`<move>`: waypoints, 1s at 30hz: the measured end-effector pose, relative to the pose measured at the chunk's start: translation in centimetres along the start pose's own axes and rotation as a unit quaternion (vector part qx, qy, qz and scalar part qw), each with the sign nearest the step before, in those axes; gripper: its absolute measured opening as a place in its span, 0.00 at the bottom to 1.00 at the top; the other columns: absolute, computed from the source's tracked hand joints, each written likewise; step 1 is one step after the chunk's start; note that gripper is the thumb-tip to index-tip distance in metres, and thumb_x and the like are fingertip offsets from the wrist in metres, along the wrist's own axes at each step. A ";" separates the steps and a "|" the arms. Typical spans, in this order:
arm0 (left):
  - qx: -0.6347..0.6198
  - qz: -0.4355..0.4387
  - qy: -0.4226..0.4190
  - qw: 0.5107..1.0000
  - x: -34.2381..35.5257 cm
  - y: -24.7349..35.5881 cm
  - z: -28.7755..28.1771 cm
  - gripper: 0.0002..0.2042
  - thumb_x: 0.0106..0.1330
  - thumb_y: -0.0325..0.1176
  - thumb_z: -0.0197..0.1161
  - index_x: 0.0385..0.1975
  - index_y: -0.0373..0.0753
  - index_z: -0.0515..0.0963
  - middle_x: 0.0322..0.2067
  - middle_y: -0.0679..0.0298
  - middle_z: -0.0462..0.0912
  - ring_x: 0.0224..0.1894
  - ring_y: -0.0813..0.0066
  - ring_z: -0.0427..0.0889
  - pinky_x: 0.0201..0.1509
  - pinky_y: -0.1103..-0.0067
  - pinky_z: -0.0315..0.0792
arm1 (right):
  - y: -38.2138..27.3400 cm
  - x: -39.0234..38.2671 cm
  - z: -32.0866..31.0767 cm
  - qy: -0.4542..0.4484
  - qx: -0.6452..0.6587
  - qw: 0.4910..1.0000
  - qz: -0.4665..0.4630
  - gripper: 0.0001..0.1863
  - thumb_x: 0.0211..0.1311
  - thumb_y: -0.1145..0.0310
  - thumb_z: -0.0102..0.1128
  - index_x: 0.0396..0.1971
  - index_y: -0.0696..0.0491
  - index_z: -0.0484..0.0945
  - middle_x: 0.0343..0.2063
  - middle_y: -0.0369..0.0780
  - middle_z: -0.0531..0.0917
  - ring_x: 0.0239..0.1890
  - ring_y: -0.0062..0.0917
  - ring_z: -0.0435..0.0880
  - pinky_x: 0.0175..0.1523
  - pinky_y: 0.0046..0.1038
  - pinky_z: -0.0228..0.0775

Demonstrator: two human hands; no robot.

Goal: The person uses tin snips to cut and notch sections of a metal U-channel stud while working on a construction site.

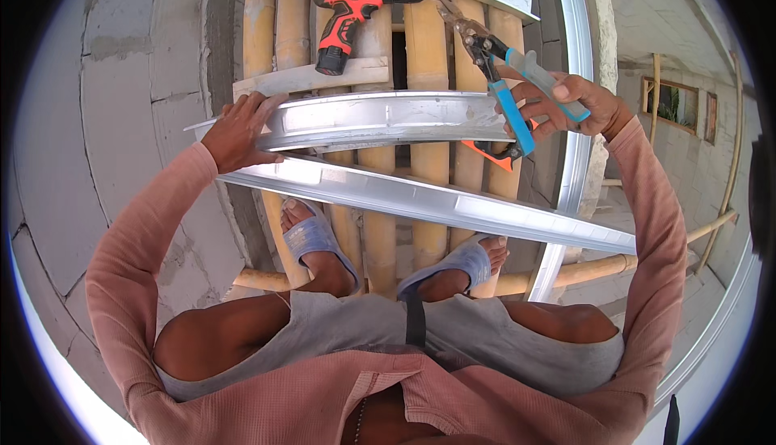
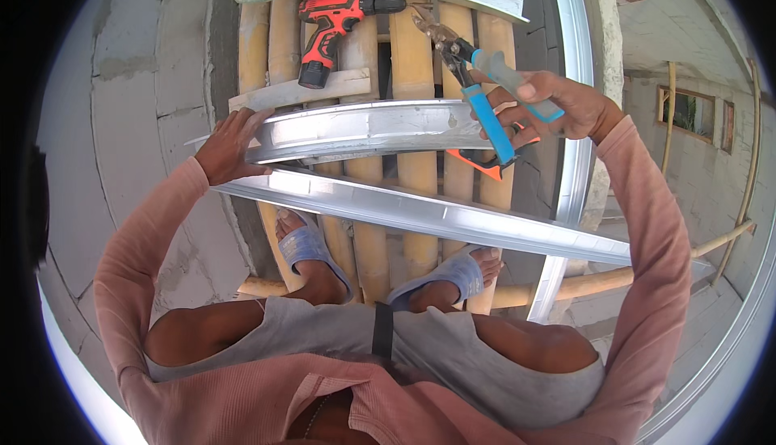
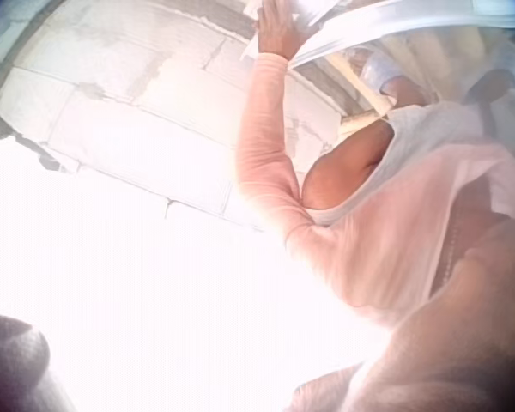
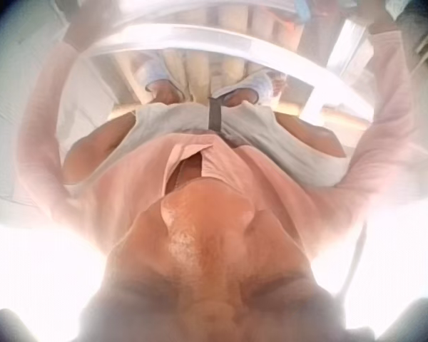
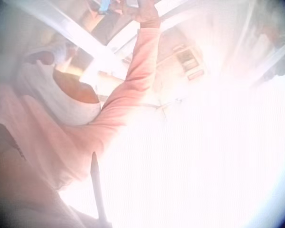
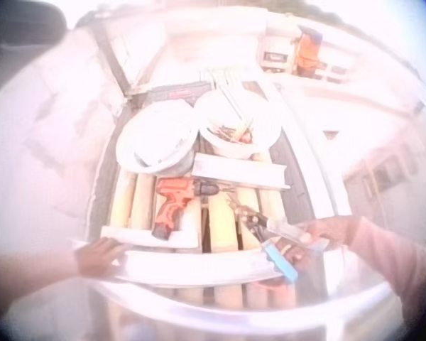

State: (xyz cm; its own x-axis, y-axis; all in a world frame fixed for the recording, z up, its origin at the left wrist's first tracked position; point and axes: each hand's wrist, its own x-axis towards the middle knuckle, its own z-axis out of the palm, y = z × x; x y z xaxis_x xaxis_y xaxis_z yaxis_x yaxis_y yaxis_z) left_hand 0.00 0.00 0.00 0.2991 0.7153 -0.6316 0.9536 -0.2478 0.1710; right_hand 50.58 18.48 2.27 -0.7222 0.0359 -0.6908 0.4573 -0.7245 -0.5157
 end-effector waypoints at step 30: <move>0.022 0.014 0.117 0.993 0.0 3.3 -0.1 0.56 0.47 0.48 0.83 0.74 0.38 0.55 0.59 0.46 0.71 0.62 0.44 0.72 0.68 0.59 0.70 | 17.8 -1.7 10.7 0.187 0.158 0.970 0.002 0.26 0.59 0.59 0.66 0.54 0.55 0.74 0.43 0.39 0.81 0.51 0.26 0.81 0.55 0.34 0.75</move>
State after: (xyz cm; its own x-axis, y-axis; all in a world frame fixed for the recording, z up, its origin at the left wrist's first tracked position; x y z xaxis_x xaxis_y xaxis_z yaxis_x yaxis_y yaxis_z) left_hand 3.10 -0.77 0.66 0.3308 0.8380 -0.4340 0.9437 -0.2950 0.1497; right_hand 54.38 -1.87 -0.34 -0.4556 0.2371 -0.8580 0.2347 -0.8977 -0.3728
